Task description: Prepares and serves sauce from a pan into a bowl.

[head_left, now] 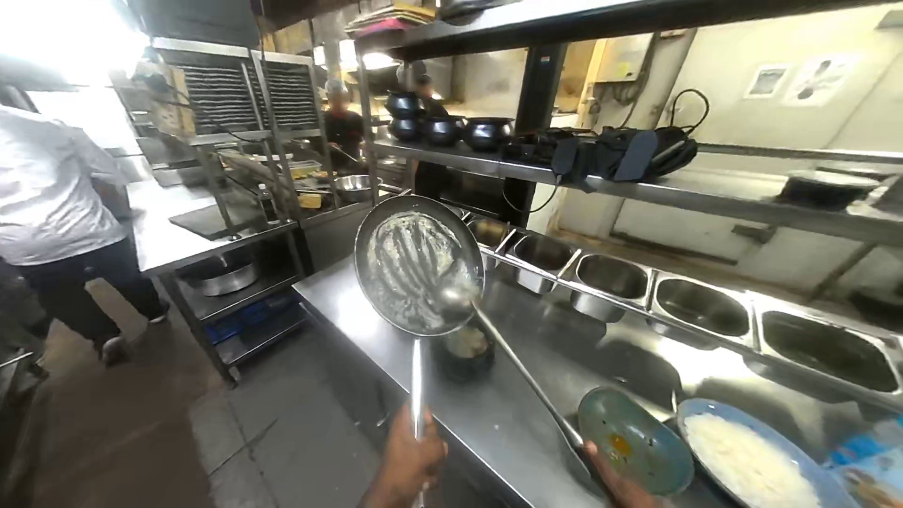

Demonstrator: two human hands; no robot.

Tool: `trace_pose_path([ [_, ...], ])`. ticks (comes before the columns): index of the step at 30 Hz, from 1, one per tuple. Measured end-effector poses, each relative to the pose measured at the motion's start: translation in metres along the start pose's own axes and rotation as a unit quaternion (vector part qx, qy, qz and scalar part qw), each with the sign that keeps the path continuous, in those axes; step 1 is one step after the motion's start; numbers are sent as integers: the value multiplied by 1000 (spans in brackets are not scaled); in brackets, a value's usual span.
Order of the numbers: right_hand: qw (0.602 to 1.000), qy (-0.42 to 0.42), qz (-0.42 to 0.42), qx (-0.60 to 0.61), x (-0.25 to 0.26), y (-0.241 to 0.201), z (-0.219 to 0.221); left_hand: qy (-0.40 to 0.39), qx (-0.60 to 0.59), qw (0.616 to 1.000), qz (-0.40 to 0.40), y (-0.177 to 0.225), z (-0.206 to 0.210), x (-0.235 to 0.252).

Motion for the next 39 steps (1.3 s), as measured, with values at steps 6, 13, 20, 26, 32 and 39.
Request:
trace_pose_path([
  [6, 994, 19, 40, 98, 97, -45, -5, 10, 20, 1000, 8, -3, 12, 0],
  [13, 926, -104, 161, 325, 12, -50, 13, 38, 87, 995, 16, -5, 0, 20],
  [20, 931, -164, 170, 279, -19, -41, -17, 29, 197, 980, 13, -13, -9, 29],
  [26, 980, -171, 101, 36, -24, -47, -58, 20, 261, 965, 13, -16, -5, 38],
  [32, 975, -172, 126, -55, -13, -57, -83, 40, 315, 948, 24, -28, -4, 58],
  [39, 966, -192, 169, 29, -17, -53, -91, 58, 303, 951, 12, -25, -16, 71],
])
Point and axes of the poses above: each hand's wrist, its own x-axis towards the middle knuckle, its own z-axis out of the palm, y = z × x, the point moved 5 cm from there along x, towards the middle knuckle, and after that the axes turned 15 degrees about x, right-handed, at the moved point
